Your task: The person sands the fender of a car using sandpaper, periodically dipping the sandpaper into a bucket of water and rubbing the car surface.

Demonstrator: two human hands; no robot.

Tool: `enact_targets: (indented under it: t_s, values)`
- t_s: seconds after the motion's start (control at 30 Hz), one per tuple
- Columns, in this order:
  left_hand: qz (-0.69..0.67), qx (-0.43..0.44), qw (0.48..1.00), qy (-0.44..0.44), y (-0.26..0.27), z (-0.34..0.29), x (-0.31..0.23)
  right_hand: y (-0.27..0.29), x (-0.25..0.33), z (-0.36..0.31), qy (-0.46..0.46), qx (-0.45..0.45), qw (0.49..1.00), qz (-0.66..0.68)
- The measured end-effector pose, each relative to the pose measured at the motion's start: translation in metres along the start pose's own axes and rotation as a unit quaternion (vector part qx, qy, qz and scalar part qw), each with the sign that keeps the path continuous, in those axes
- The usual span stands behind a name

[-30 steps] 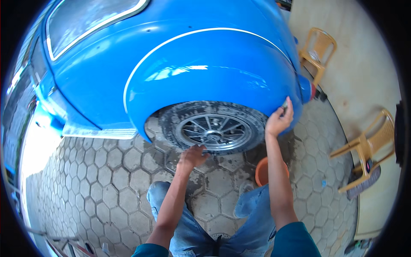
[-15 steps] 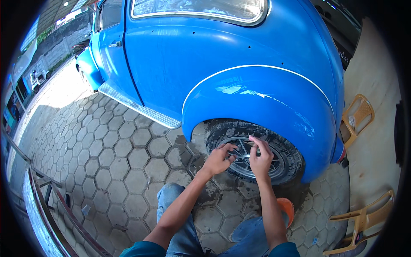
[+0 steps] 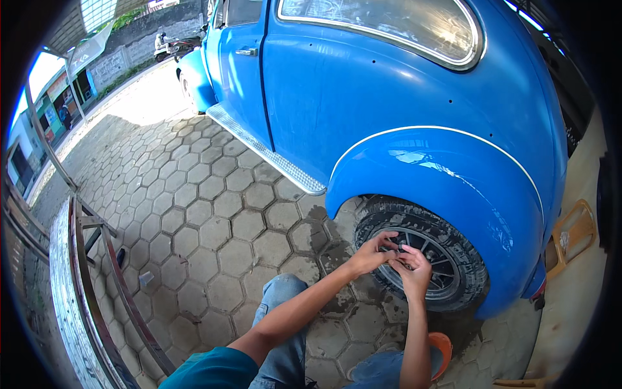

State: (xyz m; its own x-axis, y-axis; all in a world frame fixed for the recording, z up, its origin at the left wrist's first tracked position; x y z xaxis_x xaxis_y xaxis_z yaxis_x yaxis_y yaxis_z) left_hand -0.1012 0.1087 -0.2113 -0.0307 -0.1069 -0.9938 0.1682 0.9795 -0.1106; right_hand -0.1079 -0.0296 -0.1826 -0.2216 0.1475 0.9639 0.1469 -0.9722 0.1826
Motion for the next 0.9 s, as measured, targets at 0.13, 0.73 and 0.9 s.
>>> enact_targets:
  t_s: [0.13, 0.73, 0.9]
  values:
    - [-0.107, 0.061, 0.991, 0.044, -0.022, 0.002, -0.006, 0.028, -0.007, 0.005, -0.046, 0.02, 0.987, 0.153]
    - [0.105, 0.107, 0.987, 0.05, -0.072, 0.008, -0.033, 0.109, -0.008, 0.001, -0.001, -0.153, 0.984, 0.094]
    - [0.237, -0.065, 0.944, -0.22, -0.081, 0.064, -0.166, 0.139, -0.039, 0.0, 0.014, -0.154, 0.987, 0.043]
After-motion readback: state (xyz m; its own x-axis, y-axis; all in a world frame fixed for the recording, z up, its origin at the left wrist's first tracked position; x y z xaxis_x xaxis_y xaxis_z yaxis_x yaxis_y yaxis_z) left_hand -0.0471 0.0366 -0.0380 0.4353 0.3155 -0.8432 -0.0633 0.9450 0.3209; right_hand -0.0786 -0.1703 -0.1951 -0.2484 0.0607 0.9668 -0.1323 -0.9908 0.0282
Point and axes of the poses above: each hand's wrist, its own z-axis towards the middle knuckle, its own y-axis out of the back of the hand, x = y × z, the point moved 7 cm from there along z, towards the middle knuckle, and after that the axes turned 3 degrees about y, right-handed, at the moved point
